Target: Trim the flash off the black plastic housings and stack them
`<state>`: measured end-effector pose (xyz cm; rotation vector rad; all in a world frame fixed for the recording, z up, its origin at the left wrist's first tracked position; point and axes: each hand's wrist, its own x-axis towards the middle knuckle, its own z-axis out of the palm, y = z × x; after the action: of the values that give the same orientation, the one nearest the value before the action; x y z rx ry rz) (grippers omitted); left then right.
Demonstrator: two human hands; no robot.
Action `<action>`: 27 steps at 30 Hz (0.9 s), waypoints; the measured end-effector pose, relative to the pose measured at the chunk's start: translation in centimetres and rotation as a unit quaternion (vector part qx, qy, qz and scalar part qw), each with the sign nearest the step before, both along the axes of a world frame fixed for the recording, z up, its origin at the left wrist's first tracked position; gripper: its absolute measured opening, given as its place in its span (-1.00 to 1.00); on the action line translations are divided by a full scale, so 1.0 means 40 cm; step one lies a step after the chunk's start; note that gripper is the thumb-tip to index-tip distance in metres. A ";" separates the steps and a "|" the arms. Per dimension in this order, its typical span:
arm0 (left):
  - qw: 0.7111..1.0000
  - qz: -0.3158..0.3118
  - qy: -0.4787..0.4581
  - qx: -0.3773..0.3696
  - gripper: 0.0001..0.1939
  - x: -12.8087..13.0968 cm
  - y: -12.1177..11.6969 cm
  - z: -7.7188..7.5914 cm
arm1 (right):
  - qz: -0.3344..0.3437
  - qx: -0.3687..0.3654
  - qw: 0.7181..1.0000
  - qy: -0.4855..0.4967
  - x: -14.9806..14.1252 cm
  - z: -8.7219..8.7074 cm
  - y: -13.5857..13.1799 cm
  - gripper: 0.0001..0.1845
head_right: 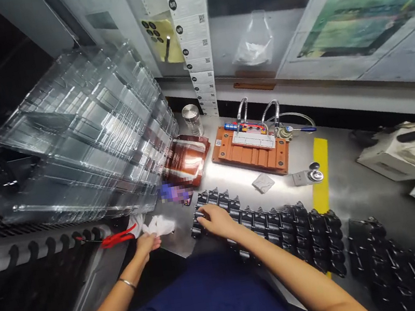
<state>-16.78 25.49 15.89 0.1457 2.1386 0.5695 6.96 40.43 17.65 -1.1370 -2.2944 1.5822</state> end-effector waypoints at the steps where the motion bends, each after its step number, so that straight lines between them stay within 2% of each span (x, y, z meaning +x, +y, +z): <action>1: 0.999 0.013 0.029 -0.003 -0.91 -0.030 0.001 -0.013 | 0.005 0.035 0.999 -0.019 -0.047 -0.005 0.028 -0.69; 3: 0.996 0.025 0.082 0.000 -0.93 -0.069 0.014 -0.036 | 0.011 0.099 0.994 -0.051 -0.149 -0.022 0.086 -0.59; 6: 0.990 0.015 0.140 0.001 -0.80 -0.090 0.042 -0.064 | 0.025 0.178 0.980 -0.083 -0.283 -0.063 0.161 -0.40; 9: 0.986 -0.005 0.166 -0.002 -0.86 -0.100 0.066 -0.087 | 0.045 0.230 0.966 -0.109 -0.348 -0.111 0.202 -0.38; 12: 0.987 -0.012 0.157 -0.011 -0.96 -0.111 0.085 -0.110 | 0.070 0.262 0.955 -0.118 -0.340 -0.152 0.210 -0.55; 15: 0.991 -0.011 0.130 -0.013 -0.89 -0.109 0.092 -0.110 | 0.088 0.285 0.947 -0.120 -0.299 -0.174 0.208 -0.62; 19: 0.993 -0.049 0.105 0.008 -0.75 -0.083 0.083 -0.045 | 0.086 0.301 0.941 -0.124 -0.251 -0.179 0.218 -0.61; 21: 0.992 -0.075 0.093 0.031 -0.76 -0.072 0.100 -0.007 | 0.075 0.307 0.941 -0.123 -0.232 -0.179 0.222 -0.59; 24: 0.991 -0.092 0.039 0.093 -0.72 -0.061 0.190 0.018 | 0.054 0.319 0.941 -0.095 -0.204 -0.178 0.216 -0.58; 26: 0.986 -0.055 -0.041 0.152 -0.61 -0.058 0.278 0.012 | 0.042 0.322 0.943 -0.065 -0.185 -0.172 0.207 -0.59; 27: 0.977 -0.016 -0.099 0.190 -0.60 -0.055 0.321 0.005 | 0.039 0.320 0.945 -0.053 -0.176 -0.166 0.202 -0.60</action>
<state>-18.98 38.34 16.11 0.3196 1.8145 0.9307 -0.09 48.49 11.01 -0.9741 -2.6403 0.6864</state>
